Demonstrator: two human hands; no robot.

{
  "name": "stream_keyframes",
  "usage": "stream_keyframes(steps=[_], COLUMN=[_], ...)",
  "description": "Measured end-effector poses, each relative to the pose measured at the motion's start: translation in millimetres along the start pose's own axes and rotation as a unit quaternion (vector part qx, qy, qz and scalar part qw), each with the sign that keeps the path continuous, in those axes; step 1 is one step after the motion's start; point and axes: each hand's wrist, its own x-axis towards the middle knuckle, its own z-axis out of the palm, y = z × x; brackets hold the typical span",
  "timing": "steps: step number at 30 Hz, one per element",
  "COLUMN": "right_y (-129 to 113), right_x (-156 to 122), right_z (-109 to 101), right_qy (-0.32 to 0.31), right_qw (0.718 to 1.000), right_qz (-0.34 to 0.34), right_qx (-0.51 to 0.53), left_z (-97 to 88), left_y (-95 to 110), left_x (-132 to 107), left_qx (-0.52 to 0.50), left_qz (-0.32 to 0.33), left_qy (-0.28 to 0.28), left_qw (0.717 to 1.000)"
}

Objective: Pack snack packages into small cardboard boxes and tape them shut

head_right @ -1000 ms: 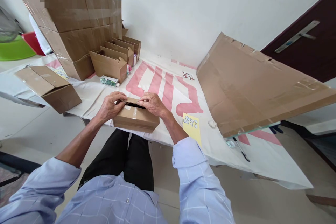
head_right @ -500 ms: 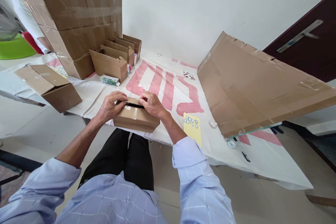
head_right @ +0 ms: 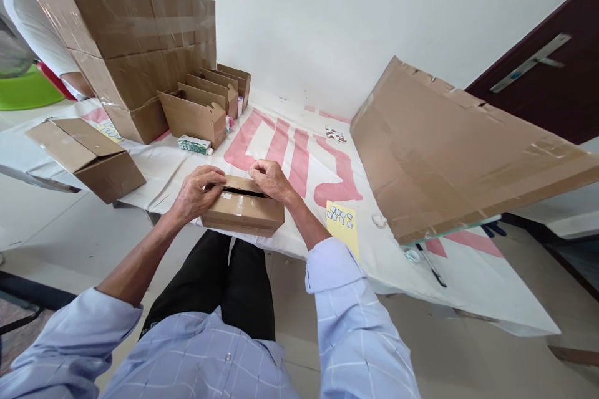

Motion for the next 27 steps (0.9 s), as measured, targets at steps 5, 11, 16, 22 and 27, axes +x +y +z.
stream_keyframes(steps=[5,11,16,22,27], right_y=[-2,-1,3,7,12], right_x=[10,12,9,8,13], right_z=[-3,-6,-32,-45,-31], right_qy=[0.024,0.015,-0.038,-0.162,-0.181], right_qw=[0.997,0.993,0.998,0.984,0.983], right_qz=[0.068,0.091,0.053,0.045,0.019], right_qx=[0.035,0.073,0.003,-0.051,-0.028], left_z=[0.3,0.1,0.5,0.6,0.0], left_y=[1,2,0,1,2], left_x=[-3,-4,-4,-5,-5], left_qx=[0.017,0.02,0.017,0.021,0.026], left_qz=[0.022,0.033,0.029,0.033,0.04], left_qy=[0.01,0.016,0.015,0.016,0.018], left_qw=[1.0,0.999,0.999,0.999,0.999])
